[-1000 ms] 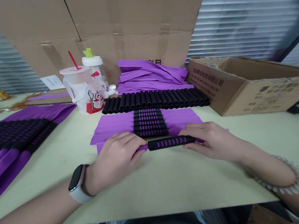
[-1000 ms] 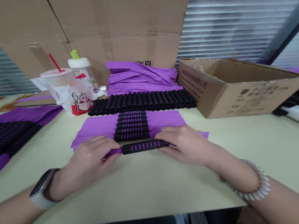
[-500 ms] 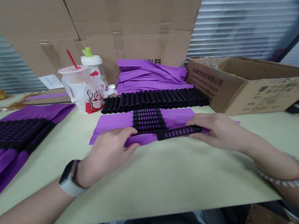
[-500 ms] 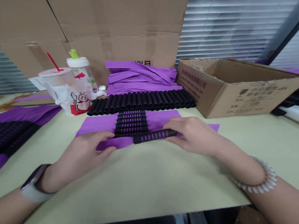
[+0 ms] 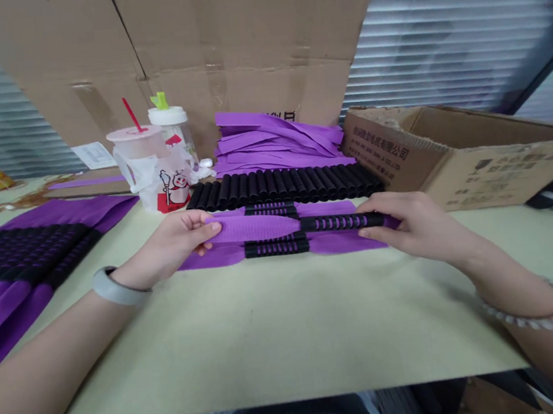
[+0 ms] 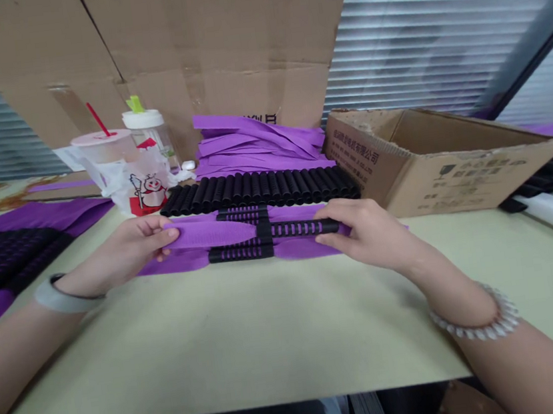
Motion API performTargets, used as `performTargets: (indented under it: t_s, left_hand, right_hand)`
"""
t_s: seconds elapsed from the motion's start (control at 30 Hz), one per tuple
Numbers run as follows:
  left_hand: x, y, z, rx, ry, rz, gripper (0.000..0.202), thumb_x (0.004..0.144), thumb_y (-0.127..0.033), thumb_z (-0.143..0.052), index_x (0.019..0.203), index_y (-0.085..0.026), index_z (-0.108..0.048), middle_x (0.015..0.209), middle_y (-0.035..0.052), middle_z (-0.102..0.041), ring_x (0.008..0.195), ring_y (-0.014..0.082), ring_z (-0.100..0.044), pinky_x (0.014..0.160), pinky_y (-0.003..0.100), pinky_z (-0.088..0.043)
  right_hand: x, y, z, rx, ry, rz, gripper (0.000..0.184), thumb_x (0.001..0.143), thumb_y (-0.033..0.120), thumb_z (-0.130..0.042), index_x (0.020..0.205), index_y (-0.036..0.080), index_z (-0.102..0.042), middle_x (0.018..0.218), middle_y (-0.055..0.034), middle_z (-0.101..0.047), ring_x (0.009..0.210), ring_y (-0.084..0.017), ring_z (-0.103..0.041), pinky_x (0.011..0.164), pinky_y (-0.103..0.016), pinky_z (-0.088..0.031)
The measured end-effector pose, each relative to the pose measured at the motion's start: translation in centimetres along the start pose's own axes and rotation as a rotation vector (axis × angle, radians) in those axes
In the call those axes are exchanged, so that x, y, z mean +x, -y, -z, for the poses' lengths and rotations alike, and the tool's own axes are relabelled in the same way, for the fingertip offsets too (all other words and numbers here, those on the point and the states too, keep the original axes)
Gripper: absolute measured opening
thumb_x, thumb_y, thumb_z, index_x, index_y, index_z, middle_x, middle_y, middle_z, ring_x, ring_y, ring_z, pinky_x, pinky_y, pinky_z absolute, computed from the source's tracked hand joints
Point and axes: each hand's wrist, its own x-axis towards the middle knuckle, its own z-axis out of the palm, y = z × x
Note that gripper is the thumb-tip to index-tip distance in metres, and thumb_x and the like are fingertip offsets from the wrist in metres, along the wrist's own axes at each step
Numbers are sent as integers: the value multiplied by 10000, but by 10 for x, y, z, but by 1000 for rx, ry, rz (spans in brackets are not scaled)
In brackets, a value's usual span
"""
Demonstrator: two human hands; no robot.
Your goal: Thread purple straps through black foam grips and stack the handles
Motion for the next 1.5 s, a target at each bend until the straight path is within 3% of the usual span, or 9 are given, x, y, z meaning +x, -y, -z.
performTargets:
  t_s: [0.27,0.4,0.53,0.6,0.7,0.83,1.0,1.3,1.5]
  left_hand:
    - [4,-5,10,78,-16,-46,300,729,-395,-700,655,-160,-531,559,-33,-512,494,73,-460,453,174,-372]
    - [2,1,8,341,-89,-107,280,803,-424,-618,721,-165,-547,598,-19,-542,520,106,-485,486,217,-394]
    - [-8,4,-14,843,-341,-433,257,874,-317,-535,1052,-143,-596,1035,103,-647,964,246,-596,856,405,-478]
    - [-16,4,-29,962,-301,-586,344,882,-291,-535,1185,-129,-560,1223,139,-592,1149,282,-528,995,465,-407]
    - [-27,2,-49,1004,-105,-677,335,892,-293,-553,1187,-136,-581,1192,116,-628,1115,268,-563,982,442,-428]
    - [-33,-1,-56,997,-16,-591,271,897,-290,-551,1125,-166,-630,1036,66,-702,941,244,-655,848,385,-498]
    - [-30,-7,-43,908,58,-439,255,887,-333,-562,1094,-223,-660,990,10,-729,848,205,-690,729,304,-510]
    - [-22,-12,-20,959,105,-431,321,892,-363,-527,1136,-230,-686,983,20,-742,826,209,-697,754,315,-509]
    - [-34,-17,-43,1142,-1,-622,492,812,-432,-642,1213,-148,-627,1126,115,-675,1019,314,-626,890,455,-475]
  right_hand:
    - [0,-4,3,-37,-21,24,148,919,321,-584,975,189,-621,830,-19,-628,621,-138,-545,572,-264,-428]
    - [-1,1,3,-42,-28,10,151,913,313,-587,986,185,-616,839,-22,-624,640,-148,-556,586,-275,-432]
    - [-1,18,-5,-31,-35,0,154,921,284,-553,1008,169,-605,880,-46,-630,747,-191,-600,657,-309,-460]
    - [-1,28,-12,-35,-11,6,169,925,266,-533,1040,163,-600,933,-62,-637,821,-220,-612,702,-336,-470]
    - [-1,38,-22,-4,31,14,166,922,244,-526,1046,166,-601,942,-61,-639,828,-223,-613,700,-341,-469]
    - [0,40,-26,62,34,16,145,907,244,-554,1022,177,-613,882,-37,-640,747,-190,-601,651,-309,-459]
    - [0,27,-20,97,35,8,155,905,280,-586,1021,185,-623,903,-32,-654,746,-179,-600,646,-291,-456]
    - [1,7,-9,170,57,-26,157,891,325,-618,962,190,-652,830,-11,-642,644,-144,-558,588,-271,-430]
    - [3,42,-31,147,5,-29,139,851,215,-643,984,176,-655,850,-6,-656,679,-144,-583,624,-271,-444]
